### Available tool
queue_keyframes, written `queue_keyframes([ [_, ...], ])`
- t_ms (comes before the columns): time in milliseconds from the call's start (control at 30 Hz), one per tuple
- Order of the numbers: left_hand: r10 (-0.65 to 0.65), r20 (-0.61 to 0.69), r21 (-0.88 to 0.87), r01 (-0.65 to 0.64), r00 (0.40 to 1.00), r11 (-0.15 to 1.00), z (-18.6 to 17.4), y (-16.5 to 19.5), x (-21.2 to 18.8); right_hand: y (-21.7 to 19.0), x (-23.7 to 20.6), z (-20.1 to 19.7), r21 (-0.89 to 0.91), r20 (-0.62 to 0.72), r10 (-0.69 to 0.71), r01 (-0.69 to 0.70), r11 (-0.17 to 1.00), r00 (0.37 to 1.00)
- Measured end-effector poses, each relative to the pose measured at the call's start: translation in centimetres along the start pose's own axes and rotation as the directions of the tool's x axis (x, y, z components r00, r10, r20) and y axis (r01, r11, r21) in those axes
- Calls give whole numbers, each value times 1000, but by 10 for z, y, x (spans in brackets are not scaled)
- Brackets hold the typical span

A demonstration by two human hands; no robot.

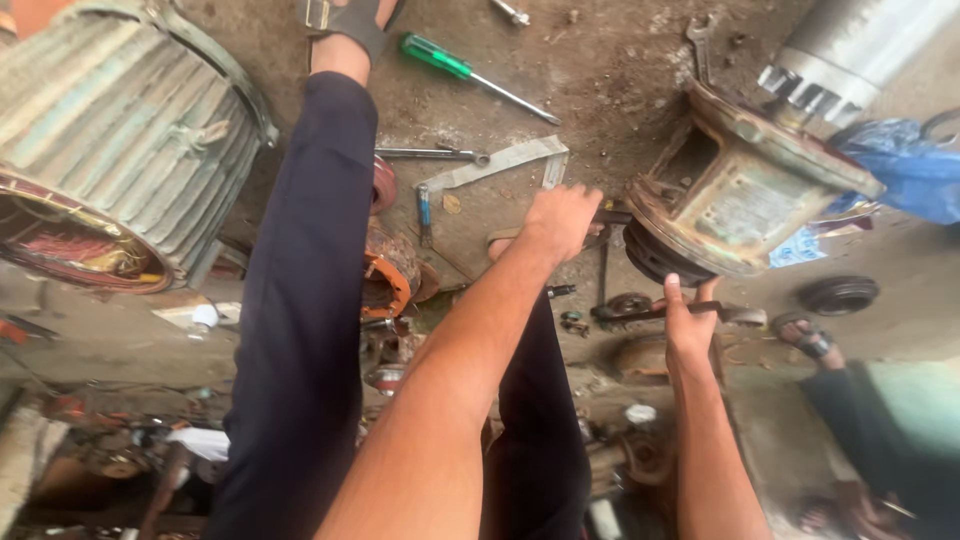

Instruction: The person sits on the floor of a workshop and repairs a water pump joined to an electric motor. They use a spanner to loosen and remove bolts from the pump housing, reposition the pump, and continue loosening fasteners, at one point taking a pair of scissors from another person.

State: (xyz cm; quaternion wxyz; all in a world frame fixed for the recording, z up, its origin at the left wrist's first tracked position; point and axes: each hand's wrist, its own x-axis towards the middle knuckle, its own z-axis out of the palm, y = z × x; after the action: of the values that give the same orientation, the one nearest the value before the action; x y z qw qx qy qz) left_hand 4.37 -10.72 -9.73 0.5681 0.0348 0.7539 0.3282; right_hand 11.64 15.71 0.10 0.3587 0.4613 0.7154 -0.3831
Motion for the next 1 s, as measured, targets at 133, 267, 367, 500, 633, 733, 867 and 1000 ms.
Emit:
queue_keyframes([
  [133, -38, 24, -125, 41, 999, 991, 3, -18, -15, -12, 7, 11, 56, -60, 107, -104, 993, 992],
  [267, -51, 17, -218, 53, 999, 975, -17, -29, -40, -21, 16, 25, 118, -161, 246, -229, 966, 956],
  [367, -70, -33, -255, 60, 997, 965, -43, -35, -55, -29, 20, 34, 239, -175, 301, -256, 937, 938],
  [500, -146, 33, -269, 150, 989, 951, -75, -35, -65, -36, 16, 49, 339, -155, 371, -303, 890, 916],
  [633, -133, 29, -203, 136, 991, 970, -87, -14, -67, -37, 3, 58, 282, -158, 281, -230, 931, 947],
  [733, 13, -168, -90, -28, 986, 996, -81, 18, -59, -34, -10, 52, 310, -107, 326, -281, 909, 939],
  [867, 222, -192, 174, -189, 956, 966, -63, 75, -43, -16, -28, 31, 606, -67, 239, -151, 781, 969],
  [1000, 350, -42, 454, -294, 936, 841, -49, 123, -36, 23, -45, 3, 879, -124, 195, 17, 476, 973],
])
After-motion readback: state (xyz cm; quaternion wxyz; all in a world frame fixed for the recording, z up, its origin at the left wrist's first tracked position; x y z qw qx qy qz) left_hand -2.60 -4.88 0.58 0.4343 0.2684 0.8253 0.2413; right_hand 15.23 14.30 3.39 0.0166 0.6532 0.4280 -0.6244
